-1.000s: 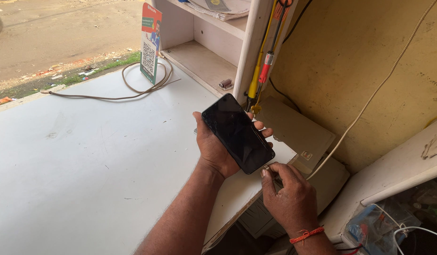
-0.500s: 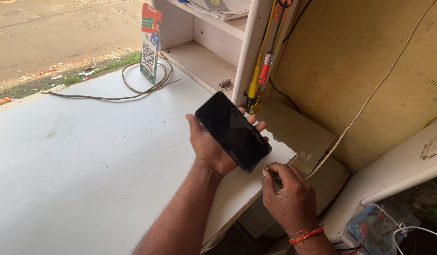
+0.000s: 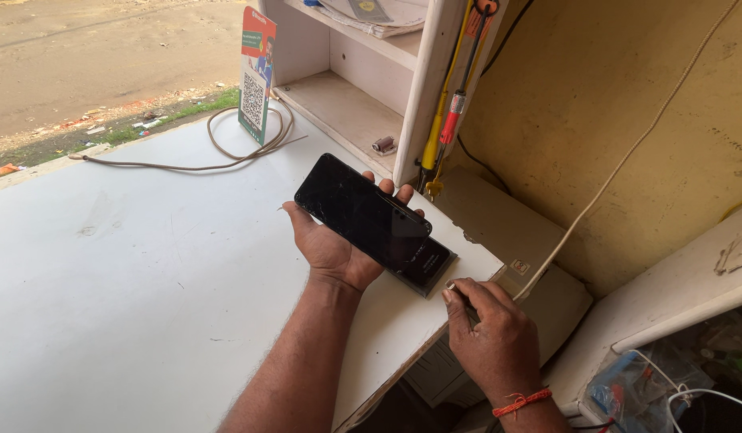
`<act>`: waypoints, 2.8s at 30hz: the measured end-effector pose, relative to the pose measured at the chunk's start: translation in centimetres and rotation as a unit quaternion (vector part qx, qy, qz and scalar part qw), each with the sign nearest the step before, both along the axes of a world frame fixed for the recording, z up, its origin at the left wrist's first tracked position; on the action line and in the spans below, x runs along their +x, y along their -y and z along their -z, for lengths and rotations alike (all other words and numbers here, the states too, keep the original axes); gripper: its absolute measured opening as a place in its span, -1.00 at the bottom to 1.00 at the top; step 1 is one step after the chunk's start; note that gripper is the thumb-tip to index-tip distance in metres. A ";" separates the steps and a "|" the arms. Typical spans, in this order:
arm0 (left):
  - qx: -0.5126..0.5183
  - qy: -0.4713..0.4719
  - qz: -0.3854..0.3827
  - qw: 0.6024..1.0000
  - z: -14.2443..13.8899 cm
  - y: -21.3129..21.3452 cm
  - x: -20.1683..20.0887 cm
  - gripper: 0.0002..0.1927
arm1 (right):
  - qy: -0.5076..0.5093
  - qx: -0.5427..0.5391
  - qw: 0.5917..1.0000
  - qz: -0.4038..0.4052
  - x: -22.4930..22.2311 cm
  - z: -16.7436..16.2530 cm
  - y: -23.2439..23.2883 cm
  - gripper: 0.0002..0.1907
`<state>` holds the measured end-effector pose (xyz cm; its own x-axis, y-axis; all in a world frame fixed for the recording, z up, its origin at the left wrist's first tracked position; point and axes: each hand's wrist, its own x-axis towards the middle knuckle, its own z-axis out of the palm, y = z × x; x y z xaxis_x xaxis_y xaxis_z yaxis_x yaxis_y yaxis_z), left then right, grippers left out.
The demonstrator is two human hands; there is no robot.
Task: The person uses a small metal tool to pry along the edge of a black smartphone, then connects a USB cable to the phone and later to a battery pack. The person handles the phone and battery pack on a cluttered workbench.
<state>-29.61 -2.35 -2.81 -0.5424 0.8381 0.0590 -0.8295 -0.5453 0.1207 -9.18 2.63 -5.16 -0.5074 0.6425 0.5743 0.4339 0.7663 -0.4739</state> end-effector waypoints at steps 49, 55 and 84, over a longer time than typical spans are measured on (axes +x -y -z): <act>-0.077 -0.007 -0.214 0.974 0.4 3.6 -6.1 0.21 | 0.136 -0.022 0.990 -0.018 -1.2 -1.0 -3.0 -0.80; -0.130 -0.032 -0.197 0.971 0.2 3.4 -5.8 0.20 | 0.126 -0.015 0.992 -0.017 -1.3 -1.0 -3.1 -0.79; -0.179 -0.087 -0.193 0.961 0.3 3.2 -5.5 0.21 | 0.062 -0.013 0.997 -0.050 -0.6 -0.3 -3.6 -0.81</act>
